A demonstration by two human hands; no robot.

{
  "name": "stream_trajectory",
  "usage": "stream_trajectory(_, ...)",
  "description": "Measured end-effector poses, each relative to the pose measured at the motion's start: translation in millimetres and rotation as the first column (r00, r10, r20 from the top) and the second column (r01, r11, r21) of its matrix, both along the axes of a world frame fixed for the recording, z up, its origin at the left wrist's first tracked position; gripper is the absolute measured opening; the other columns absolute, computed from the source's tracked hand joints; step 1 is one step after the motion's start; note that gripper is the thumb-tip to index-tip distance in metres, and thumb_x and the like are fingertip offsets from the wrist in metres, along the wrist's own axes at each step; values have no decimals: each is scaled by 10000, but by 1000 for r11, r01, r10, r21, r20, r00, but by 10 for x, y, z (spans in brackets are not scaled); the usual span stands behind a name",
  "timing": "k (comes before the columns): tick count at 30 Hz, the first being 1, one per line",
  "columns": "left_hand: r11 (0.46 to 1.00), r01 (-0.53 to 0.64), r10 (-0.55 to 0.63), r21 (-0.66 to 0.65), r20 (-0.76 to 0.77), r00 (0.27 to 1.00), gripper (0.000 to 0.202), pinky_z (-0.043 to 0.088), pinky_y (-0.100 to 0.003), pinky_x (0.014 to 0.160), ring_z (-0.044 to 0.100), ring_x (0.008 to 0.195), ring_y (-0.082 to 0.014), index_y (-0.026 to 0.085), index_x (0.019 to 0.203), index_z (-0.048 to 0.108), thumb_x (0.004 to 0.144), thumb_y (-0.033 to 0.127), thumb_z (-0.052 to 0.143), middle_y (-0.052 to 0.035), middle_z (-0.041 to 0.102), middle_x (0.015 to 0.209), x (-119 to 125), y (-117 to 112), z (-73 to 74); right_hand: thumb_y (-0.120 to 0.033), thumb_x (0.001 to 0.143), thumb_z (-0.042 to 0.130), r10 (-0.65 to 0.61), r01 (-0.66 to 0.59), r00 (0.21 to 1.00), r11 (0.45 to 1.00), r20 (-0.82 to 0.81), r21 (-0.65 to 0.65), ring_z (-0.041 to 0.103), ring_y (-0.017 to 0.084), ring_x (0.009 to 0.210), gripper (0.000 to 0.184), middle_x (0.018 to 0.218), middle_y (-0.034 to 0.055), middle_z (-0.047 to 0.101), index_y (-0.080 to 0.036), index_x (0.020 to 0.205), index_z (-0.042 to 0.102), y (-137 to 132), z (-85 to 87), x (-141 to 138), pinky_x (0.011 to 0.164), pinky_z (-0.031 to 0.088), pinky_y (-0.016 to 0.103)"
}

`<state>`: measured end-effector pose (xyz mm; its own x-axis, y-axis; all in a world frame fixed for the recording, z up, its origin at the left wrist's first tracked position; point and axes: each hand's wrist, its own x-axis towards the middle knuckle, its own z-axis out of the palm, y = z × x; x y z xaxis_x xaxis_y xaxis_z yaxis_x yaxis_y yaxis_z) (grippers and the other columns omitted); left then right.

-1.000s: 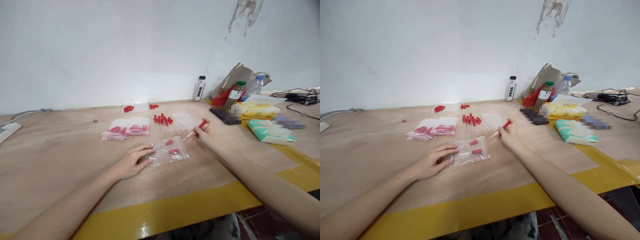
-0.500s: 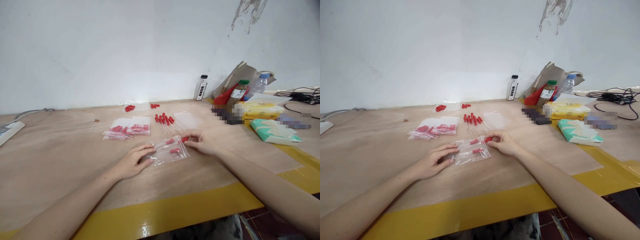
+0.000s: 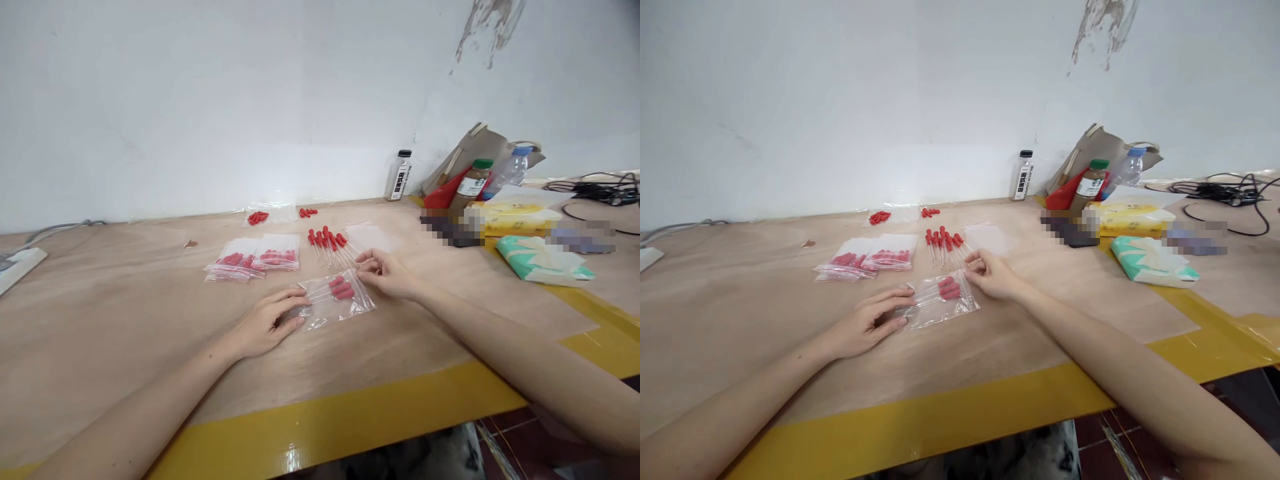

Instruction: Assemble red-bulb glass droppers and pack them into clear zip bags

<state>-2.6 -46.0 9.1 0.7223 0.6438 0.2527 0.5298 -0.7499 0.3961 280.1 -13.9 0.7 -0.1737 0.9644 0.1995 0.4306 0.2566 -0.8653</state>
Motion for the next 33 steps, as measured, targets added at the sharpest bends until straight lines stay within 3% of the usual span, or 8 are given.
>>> stream_trajectory(4,1000,-5,5,4,7,1000,314,377,-353,972,440,1167,-193,237,1156,525,865,315,434,-51,493,1248,-9,8,-16,-190,675,553,-281,267,864,959,417,94,563,108,669,182,750,12,633,-161,853,572,391,135,89,616,422,201)
stream_trajectory(7,1000,-18,18,-8,6,1000,322,369,-351,982,436,1174,-198,234,1161,519,861,322,440,-53,491,1254,-18,14,-32,-176,660,572,-345,347,791,933,505,93,581,140,759,185,831,57,645,-132,838,599,697,184,41,655,416,210)
stream_trajectory(13,999,-18,20,-45,28,999,296,376,-367,972,433,1177,-213,217,1114,515,851,339,453,-72,507,1234,-25,12,-26,-112,588,634,-296,350,736,936,609,32,593,245,851,315,887,156,644,-81,900,599,979,210,-180,675,428,263)
stream_trajectory(19,998,-26,28,-64,28,999,286,380,-365,964,434,1177,-210,215,1103,509,852,339,451,-75,510,1232,-17,-4,12,-130,708,524,-276,272,767,958,579,97,585,219,844,407,942,171,618,-52,1103,462,800,377,-102,698,436,274)
stream_trajectory(22,998,-28,30,-64,27,999,283,380,-361,964,434,1178,-210,216,1095,517,851,344,453,-69,515,1228,-13,-3,20,-139,741,452,-249,233,852,968,460,93,583,163,653,448,747,64,615,-90,1177,367,576,389,52,595,454,260)
stream_trajectory(25,998,-36,38,-58,27,999,284,384,-361,960,443,1168,-209,217,1093,519,849,347,456,-67,520,1219,-12,-2,16,-140,707,467,-199,199,980,980,13,-18,523,121,463,550,564,-60,507,-153,1218,264,340,264,154,463,452,240)
stream_trajectory(28,998,-39,40,-53,27,999,282,385,-369,957,450,1159,-212,217,1088,522,849,350,453,-69,521,1215,-11,-5,10,-162,660,540,-261,248,905,965,-336,-82,524,105,446,628,562,-98,482,-201,1195,214,166,78,149,452,483,240)
stream_trajectory(33,997,-51,52,-58,20,998,277,388,-352,953,450,1159,-204,218,1083,524,848,344,450,-61,515,1221,-9,-10,9,-220,643,591,-264,223,811,964,-522,-143,556,98,454,576,577,-108,513,-229,1082,220,49,-96,17,487,514,249)
